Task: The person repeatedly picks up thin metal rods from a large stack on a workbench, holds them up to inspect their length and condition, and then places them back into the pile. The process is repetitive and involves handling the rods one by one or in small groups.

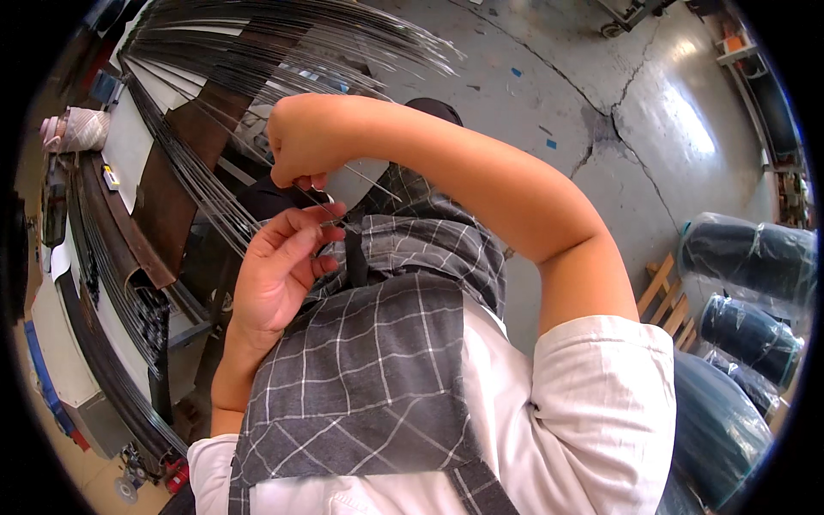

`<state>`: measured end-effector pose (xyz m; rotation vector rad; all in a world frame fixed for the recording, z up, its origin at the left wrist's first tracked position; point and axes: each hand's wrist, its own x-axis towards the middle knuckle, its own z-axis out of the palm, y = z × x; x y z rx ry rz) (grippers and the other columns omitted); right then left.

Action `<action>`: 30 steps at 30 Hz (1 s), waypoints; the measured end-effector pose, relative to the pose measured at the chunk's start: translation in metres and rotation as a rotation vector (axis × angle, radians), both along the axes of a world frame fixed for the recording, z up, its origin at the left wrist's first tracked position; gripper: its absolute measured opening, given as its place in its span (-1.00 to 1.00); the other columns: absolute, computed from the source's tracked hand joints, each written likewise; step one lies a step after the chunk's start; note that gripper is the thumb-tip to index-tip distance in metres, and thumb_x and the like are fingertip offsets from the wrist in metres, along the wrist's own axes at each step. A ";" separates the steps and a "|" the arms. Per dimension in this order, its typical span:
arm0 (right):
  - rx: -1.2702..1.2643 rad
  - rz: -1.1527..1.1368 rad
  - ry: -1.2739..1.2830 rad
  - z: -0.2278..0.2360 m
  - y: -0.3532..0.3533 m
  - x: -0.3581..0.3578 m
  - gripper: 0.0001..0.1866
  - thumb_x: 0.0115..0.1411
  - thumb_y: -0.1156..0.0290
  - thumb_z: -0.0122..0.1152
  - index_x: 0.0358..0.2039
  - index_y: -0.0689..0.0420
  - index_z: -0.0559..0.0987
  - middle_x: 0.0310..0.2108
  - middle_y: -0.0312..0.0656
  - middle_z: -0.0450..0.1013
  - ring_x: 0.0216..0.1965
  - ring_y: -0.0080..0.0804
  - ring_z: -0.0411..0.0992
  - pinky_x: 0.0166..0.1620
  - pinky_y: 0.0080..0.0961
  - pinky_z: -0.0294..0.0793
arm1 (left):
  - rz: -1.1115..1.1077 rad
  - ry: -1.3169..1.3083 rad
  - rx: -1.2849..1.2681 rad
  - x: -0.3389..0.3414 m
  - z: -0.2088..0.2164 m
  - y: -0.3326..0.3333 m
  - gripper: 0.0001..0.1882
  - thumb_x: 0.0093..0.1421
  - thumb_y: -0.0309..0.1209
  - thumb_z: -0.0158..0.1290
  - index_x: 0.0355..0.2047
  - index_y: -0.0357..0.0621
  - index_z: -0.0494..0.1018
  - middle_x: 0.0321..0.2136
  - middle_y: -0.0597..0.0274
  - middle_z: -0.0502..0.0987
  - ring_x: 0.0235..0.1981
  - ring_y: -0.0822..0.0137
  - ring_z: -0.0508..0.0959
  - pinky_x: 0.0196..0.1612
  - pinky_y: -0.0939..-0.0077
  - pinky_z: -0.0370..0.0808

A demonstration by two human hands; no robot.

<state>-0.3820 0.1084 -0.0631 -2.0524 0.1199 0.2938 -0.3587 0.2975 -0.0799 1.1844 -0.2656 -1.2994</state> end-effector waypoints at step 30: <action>0.271 -0.087 -0.005 -0.012 -0.006 -0.009 -0.81 -0.02 0.34 0.16 -0.52 0.24 0.54 -0.65 -0.30 0.42 -0.60 -0.61 0.40 -0.50 -0.66 0.40 | -0.069 -0.013 0.062 0.001 -0.008 -0.013 -0.85 0.16 -0.41 0.05 -0.31 -0.22 0.43 -0.35 0.24 0.51 -0.39 0.50 0.50 -0.36 0.67 0.41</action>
